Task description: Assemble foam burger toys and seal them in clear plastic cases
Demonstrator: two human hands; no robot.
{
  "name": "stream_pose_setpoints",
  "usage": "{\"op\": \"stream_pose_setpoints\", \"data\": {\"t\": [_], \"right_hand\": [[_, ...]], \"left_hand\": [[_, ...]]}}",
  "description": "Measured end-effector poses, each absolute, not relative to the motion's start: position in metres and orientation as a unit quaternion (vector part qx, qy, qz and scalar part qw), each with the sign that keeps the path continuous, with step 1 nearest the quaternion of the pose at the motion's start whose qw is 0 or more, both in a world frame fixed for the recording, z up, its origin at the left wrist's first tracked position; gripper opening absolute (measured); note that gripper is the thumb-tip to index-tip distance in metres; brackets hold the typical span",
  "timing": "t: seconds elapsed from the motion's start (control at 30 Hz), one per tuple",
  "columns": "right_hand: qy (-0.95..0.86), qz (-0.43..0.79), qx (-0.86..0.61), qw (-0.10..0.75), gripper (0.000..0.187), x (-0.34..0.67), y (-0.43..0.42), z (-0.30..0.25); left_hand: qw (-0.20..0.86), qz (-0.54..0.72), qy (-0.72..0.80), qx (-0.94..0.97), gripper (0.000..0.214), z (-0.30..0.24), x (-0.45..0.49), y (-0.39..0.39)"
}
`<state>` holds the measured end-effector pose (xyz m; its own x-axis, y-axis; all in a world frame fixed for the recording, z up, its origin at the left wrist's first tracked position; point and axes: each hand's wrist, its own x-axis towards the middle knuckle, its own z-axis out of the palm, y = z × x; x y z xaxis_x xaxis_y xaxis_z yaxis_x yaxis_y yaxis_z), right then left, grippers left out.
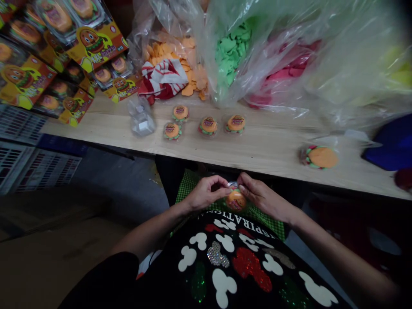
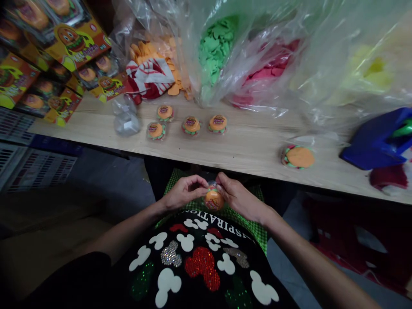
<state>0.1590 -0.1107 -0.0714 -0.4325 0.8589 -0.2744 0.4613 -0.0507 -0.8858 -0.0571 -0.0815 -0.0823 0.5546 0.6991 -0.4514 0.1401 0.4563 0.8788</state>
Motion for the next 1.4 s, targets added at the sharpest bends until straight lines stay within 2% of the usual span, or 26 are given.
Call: {"op": "stream_pose_setpoints", "data": {"t": [0.23,0.5,0.63,0.8,1.03,1.13,1.23,1.4], "right_hand": [[-0.714,0.493,-0.460,0.190,0.017,0.153,-0.117,-0.072],[-0.688,0.507,-0.487,0.180,0.028,0.150,-0.124,-0.079],[-0.704,0.485,-0.490,0.173,0.024,0.153,-0.128,-0.080],[-0.724,0.452,-0.482,0.197,0.022,0.144,-0.129,-0.083],[-0.744,0.471,-0.445,0.161,0.016,0.139,-0.131,-0.088],[-0.720,0.495,-0.462,0.155,0.020,0.143,-0.131,-0.086],[-0.710,0.493,-0.481,0.143,0.023,0.150,-0.128,-0.079],[-0.773,0.404,-0.461,0.162,0.019,0.153,-0.121,-0.072]], "left_hand": [[0.613,0.207,0.457,0.610,0.016,-0.072,-0.041,-0.082],[0.589,0.187,0.467,0.633,0.015,-0.071,-0.048,-0.087],[0.565,0.188,0.413,0.690,0.018,-0.062,-0.053,-0.082],[0.519,0.208,0.420,0.714,0.013,-0.063,-0.053,-0.084],[0.522,0.239,0.408,0.710,0.016,-0.081,-0.057,-0.093],[0.578,0.212,0.432,0.660,0.013,-0.080,-0.058,-0.092],[0.631,0.185,0.453,0.602,0.020,-0.076,-0.059,-0.089],[0.553,0.200,0.421,0.691,0.012,-0.069,-0.054,-0.084]]}}
